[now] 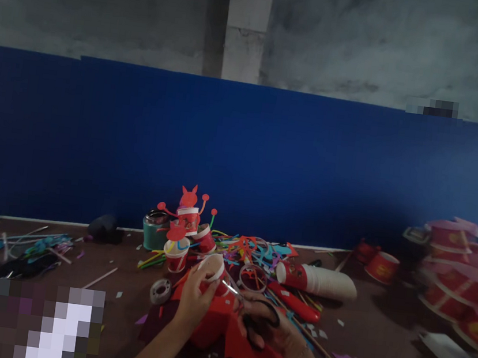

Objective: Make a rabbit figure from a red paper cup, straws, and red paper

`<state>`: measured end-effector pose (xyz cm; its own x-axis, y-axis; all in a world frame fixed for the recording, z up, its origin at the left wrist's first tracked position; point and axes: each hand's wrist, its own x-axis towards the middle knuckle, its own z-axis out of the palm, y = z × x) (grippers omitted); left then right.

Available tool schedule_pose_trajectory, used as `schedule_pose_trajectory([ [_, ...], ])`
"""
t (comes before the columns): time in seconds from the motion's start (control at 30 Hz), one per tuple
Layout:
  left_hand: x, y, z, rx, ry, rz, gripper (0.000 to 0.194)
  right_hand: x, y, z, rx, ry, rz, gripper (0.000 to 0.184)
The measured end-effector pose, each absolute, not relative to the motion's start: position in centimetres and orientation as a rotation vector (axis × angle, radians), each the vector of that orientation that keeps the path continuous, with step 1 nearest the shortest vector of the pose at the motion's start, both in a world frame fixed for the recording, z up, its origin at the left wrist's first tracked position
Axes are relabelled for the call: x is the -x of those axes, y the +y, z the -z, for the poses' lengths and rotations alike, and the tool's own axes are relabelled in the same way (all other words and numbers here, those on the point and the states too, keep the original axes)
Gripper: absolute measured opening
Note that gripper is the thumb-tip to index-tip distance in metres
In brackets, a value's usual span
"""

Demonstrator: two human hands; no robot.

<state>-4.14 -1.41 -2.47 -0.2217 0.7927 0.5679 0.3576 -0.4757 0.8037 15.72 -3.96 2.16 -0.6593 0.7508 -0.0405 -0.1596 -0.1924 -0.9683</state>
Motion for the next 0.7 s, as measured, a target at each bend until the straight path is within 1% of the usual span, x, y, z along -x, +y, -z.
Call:
schedule_pose_trajectory([
  [0.13,4.13,-1.54,2.17,-1.704,1.383,-1.737,0.017,-15.91,-3.89,-2.35,0.653,-1.334,-2.018,0.028],
  [0.23,4.21,-1.56,2.12,-1.706,1.400,-1.740,0.016,-15.92,-3.92,-2.39,0.646,-1.325,-2.021,0.027],
  [0.43,4.32,-1.43,2.47,-1.728,1.406,-1.739,0.015,-15.81,-3.73,-1.87,0.676,-1.316,-2.007,0.034],
  [0.7,4.23,-1.36,2.70,-1.754,1.421,-1.738,0.016,-15.81,-3.75,-2.07,0.674,-1.366,-2.016,0.033],
])
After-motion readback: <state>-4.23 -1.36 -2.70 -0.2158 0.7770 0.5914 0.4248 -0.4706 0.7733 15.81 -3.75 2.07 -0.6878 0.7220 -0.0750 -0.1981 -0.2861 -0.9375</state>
